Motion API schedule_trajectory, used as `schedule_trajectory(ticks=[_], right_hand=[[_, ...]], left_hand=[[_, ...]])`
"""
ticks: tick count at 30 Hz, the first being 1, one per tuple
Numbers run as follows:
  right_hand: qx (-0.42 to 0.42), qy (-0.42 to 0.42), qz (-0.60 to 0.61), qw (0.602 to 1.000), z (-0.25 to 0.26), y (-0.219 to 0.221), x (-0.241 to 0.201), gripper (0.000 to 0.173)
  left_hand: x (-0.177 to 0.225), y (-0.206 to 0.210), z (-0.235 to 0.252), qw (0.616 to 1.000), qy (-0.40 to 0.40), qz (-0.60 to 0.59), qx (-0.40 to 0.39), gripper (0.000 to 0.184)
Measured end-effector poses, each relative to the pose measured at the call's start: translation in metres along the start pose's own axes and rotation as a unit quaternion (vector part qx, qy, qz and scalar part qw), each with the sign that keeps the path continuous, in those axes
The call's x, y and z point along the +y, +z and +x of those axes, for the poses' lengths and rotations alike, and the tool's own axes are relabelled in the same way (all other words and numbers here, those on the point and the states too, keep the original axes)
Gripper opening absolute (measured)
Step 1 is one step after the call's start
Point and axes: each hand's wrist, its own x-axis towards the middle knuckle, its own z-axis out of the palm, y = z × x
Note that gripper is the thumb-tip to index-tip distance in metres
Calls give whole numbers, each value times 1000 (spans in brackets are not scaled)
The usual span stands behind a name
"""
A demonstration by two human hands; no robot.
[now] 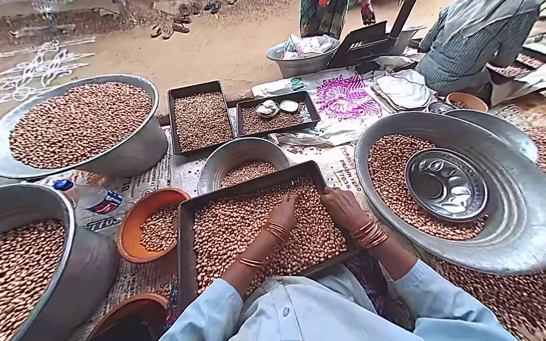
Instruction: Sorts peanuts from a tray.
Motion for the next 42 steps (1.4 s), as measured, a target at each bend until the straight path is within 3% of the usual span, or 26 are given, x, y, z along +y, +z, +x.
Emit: schedule_trajectory(ticks=[2, 4, 7, 10, 16, 18, 20, 23, 25, 28, 30, 34, 38, 42], right_hand=[[-8, 4, -5, 1000, -1, 2, -1, 25], [-21, 4, -12, 1000, -1, 7, -4, 25], [-14, -7, -12, 1000, 0, 12, -7, 24], [-6, -8, -18, 1000, 0, 15, -6, 25], [-26, -1, -32, 999, 3, 16, -9, 26], [-34, -13, -15, 999, 4, 14, -6, 24], [-23, -23, 67, 997, 7, 6, 10, 26], [70, 4, 293, 954, 10, -1, 34, 15], [113, 27, 344, 932, 19, -5, 32, 10], [116, -2, 253, 960, 49, -3, 18, 15], [115, -28, 126, 985, 69, 5, 7, 16], [97, -41, 18, 994, 84, 12, -5, 13], [94, -47, 10, 994, 82, 13, -5, 10], [87, -31, -4, 996, 83, 15, -7, 9]], left_hand=[[-18, -15, 3, 997, -67, 21, 42, 63], [-24, -22, 1, 993, -75, 47, 83, 56], [-12, -14, 1, 990, 45, 35, 126, 30], [8, 8, 8, 983, 142, 6, 112, 27], [21, 31, 17, 975, 174, 86, 105, 28], [12, 28, 16, 982, 159, 16, 98, 29], [-8, 21, 17, 970, 121, -175, 116, 24], [-32, 11, 13, 884, 82, -455, 69, 24], [-22, 14, -1, 847, 87, -524, -16, 30], [19, 36, -27, 841, 95, -498, -188, 31], [37, 55, -36, 837, 88, -487, -235, 25], [18, 47, -16, 864, 30, -486, -131, 28], [-46, 19, 7, 841, -34, -535, 66, 28], [-87, 2, 0, 914, -56, -364, 172, 30]])
